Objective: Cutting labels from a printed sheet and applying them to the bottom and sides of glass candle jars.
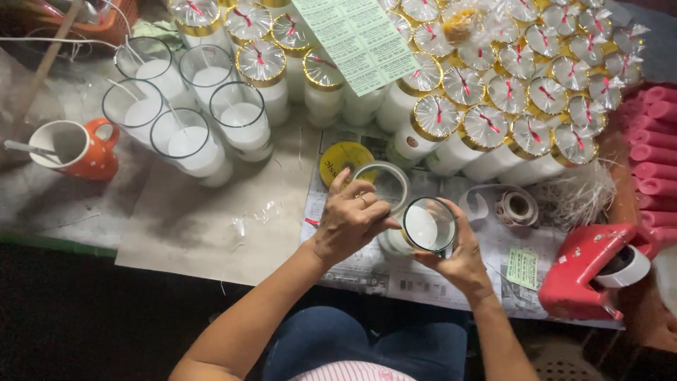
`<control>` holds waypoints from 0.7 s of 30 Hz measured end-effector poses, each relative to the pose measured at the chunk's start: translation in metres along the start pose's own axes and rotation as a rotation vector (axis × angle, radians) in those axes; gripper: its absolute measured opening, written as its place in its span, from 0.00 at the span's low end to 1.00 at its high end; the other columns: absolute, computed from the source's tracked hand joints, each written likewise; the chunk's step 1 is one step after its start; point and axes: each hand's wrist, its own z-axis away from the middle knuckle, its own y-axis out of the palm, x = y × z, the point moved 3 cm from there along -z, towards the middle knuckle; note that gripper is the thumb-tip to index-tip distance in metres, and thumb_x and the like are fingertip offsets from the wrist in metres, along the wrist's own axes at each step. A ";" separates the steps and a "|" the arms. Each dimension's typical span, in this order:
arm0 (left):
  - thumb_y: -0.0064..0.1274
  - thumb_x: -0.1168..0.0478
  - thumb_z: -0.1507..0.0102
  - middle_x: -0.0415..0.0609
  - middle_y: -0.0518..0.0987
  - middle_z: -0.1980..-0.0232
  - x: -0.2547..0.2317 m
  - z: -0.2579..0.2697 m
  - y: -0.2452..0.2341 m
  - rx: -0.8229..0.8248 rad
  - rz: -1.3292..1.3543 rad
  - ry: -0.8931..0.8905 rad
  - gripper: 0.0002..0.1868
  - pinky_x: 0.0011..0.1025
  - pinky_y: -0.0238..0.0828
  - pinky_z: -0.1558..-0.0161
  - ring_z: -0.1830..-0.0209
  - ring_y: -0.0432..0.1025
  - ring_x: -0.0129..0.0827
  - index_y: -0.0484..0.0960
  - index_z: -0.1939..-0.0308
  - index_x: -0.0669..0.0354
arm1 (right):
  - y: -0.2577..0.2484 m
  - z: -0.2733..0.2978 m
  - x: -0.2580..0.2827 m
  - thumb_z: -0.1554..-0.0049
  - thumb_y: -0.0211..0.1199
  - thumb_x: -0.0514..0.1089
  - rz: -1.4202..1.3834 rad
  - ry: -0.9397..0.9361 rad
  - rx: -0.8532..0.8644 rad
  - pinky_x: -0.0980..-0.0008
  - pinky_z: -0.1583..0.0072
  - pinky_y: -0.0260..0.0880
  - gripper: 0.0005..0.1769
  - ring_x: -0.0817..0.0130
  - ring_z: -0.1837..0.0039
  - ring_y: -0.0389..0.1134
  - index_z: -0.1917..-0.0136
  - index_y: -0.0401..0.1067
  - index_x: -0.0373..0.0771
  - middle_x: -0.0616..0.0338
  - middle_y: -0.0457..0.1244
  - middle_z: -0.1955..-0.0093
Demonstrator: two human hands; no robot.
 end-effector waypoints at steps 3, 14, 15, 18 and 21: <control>0.51 0.39 0.35 0.41 0.73 0.74 -0.010 0.003 -0.001 0.016 0.004 -0.005 0.20 0.54 0.57 0.33 0.57 0.73 0.34 0.77 0.70 0.48 | -0.009 -0.010 -0.002 0.71 0.85 0.47 -0.057 0.051 0.138 0.53 0.31 0.64 0.63 0.54 0.32 0.67 0.25 0.62 0.35 0.43 0.66 0.35; 0.60 0.44 0.38 0.42 0.71 0.77 -0.053 0.027 -0.007 0.031 -0.058 -0.220 0.19 0.61 0.54 0.34 0.60 0.74 0.38 0.77 0.72 0.52 | 0.007 0.018 0.000 0.70 0.84 0.42 -0.214 0.041 0.131 0.52 0.24 0.50 0.77 0.51 0.21 0.49 0.17 0.43 0.34 0.37 0.49 0.20; 0.60 0.44 0.38 0.42 0.71 0.77 -0.051 0.026 -0.007 0.034 -0.056 -0.215 0.19 0.61 0.54 0.34 0.60 0.74 0.38 0.77 0.72 0.52 | 0.023 0.025 0.006 0.70 0.84 0.42 -0.216 0.042 0.126 0.52 0.24 0.50 0.77 0.51 0.21 0.49 0.17 0.43 0.34 0.37 0.49 0.20; 0.58 0.43 0.37 0.42 0.71 0.77 -0.052 0.028 -0.007 0.043 -0.065 -0.189 0.19 0.60 0.53 0.34 0.60 0.74 0.38 0.77 0.71 0.51 | 0.052 0.046 0.018 0.64 0.81 0.36 -0.159 0.072 -0.215 0.50 0.25 0.56 0.71 0.41 0.23 0.54 0.17 0.40 0.31 0.32 0.50 0.24; 0.58 0.43 0.37 0.42 0.71 0.77 -0.050 0.028 -0.009 0.046 -0.077 -0.175 0.19 0.60 0.54 0.34 0.61 0.74 0.37 0.77 0.72 0.51 | 0.062 0.044 0.023 0.62 0.82 0.37 -0.054 0.016 -0.377 0.51 0.25 0.57 0.69 0.44 0.23 0.55 0.18 0.42 0.30 0.35 0.50 0.25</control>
